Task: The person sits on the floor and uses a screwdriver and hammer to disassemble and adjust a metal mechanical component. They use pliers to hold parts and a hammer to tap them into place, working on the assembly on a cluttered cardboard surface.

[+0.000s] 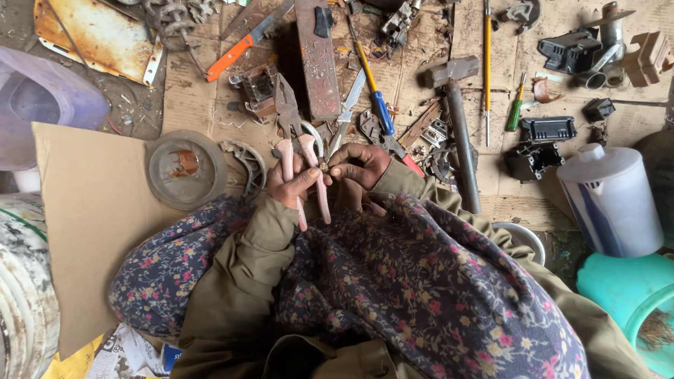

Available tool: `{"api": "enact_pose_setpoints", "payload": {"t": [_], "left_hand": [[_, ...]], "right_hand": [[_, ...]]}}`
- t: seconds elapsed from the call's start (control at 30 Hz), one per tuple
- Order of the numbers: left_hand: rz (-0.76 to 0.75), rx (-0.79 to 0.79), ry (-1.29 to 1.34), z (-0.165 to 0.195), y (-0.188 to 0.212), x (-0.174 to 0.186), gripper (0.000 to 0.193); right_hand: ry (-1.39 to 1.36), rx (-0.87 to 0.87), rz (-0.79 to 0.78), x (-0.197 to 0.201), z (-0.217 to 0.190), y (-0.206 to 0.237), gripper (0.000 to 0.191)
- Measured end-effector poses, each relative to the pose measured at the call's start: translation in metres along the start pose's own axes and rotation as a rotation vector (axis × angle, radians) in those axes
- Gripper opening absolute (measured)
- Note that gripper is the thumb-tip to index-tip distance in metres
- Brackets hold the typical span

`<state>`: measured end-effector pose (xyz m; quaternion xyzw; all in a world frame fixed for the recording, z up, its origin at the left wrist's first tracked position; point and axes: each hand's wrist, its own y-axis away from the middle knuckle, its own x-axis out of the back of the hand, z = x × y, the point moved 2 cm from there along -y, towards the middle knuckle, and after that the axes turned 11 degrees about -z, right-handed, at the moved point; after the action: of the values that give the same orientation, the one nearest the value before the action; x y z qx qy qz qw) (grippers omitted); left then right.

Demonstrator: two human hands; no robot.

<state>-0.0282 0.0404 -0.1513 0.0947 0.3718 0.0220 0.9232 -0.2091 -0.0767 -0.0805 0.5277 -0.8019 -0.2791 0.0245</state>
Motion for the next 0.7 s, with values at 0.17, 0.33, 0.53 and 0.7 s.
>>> {"api": "enact_pose_setpoints", "payload": {"t": [0.17,0.33,0.53,0.7], "left_hand": [[0.110,0.151,-0.143,-0.003,-0.002,0.007,0.013],[0.088,0.052,-0.121,-0.004,-0.002,0.004,0.026],[0.049,0.066,-0.103,0.004,0.001,0.001,0.029],[0.060,0.077,-0.134,0.005,0.001,-0.003,0.025]], "right_hand": [[0.448,0.411,0.009,0.002,0.002,-0.008,0.015],[0.806,0.544,0.079,0.005,0.007,-0.007,0.011],[0.296,0.239,-0.017,0.010,0.028,-0.018,0.016],[0.026,0.139,-0.023,0.008,0.039,-0.020,0.018]]}}
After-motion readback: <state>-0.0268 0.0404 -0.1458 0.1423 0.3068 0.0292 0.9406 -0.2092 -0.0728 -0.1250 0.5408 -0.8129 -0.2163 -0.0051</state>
